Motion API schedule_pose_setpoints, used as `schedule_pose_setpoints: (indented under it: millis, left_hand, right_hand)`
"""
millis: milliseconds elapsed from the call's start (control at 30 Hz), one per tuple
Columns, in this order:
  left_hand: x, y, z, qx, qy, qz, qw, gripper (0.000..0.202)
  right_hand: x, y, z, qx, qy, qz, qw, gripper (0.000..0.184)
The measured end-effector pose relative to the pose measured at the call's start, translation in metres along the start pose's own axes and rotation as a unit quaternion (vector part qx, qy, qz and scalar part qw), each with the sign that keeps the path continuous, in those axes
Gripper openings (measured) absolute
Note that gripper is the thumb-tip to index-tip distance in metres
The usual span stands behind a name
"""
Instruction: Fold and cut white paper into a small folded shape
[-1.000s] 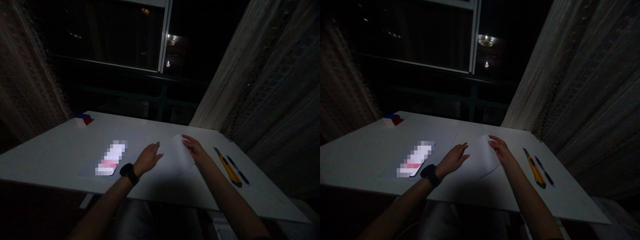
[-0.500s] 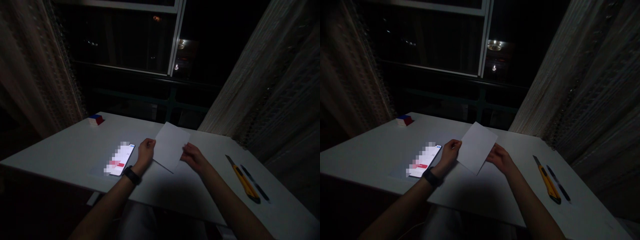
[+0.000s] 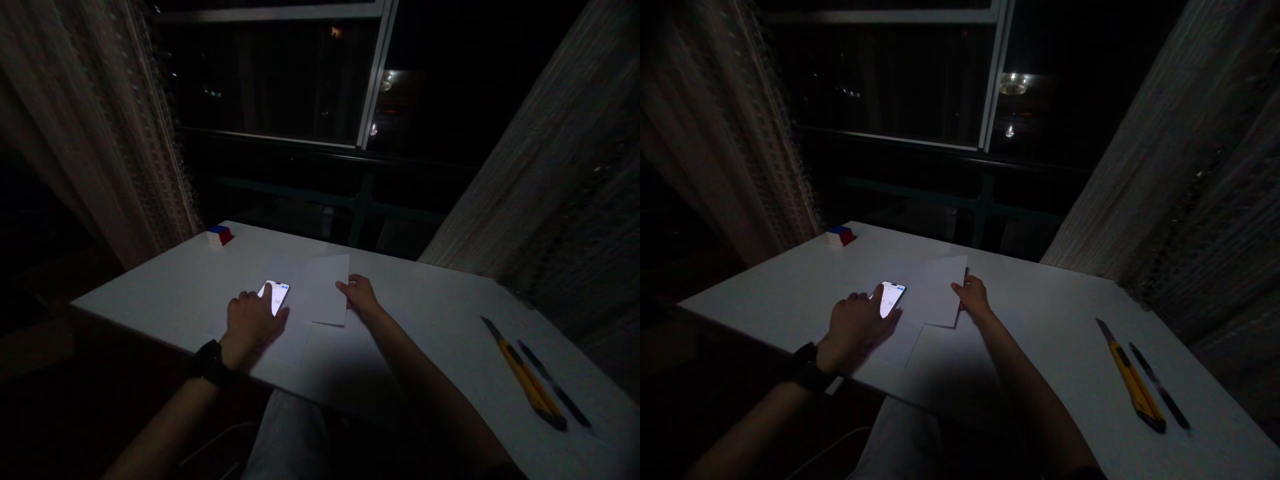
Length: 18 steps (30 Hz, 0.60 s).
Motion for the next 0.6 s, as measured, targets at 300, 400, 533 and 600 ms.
schedule_pose_setpoints:
  millis: [300, 400, 533, 600]
  left_hand:
    - [0.001, 0.005, -0.001, 0.011, 0.006, 0.017, 1.000, 0.064]
    - [0.005, 0.003, 0.007, 0.015, -0.006, 0.013, 1.000, 0.064]
    - [0.012, -0.001, 0.011, 0.013, -0.027, 0.019, 0.999, 0.062]
    - [0.015, -0.003, 0.007, 0.017, -0.028, 0.021, 0.999, 0.060]
  right_hand:
    - [-0.010, 0.015, 0.003, -0.061, -0.035, 0.014, 0.997, 0.012]
    - [-0.018, 0.027, 0.002, -0.018, -0.013, 0.030, 0.999, 0.009]
    - [-0.028, 0.051, 0.000, 0.024, 0.027, 0.041, 0.999, 0.011]
    - [-0.034, 0.065, -0.001, 0.035, 0.051, 0.041, 0.997, 0.011]
Point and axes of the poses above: each hand's wrist, its own x-axis towards the middle knuckle, its own y-axis out of the palm, z = x × y, the point moved 10 cm from there along x, towards the middle knuckle, and after that the axes turned 12 degrees about -z, right-handed, at the moved point
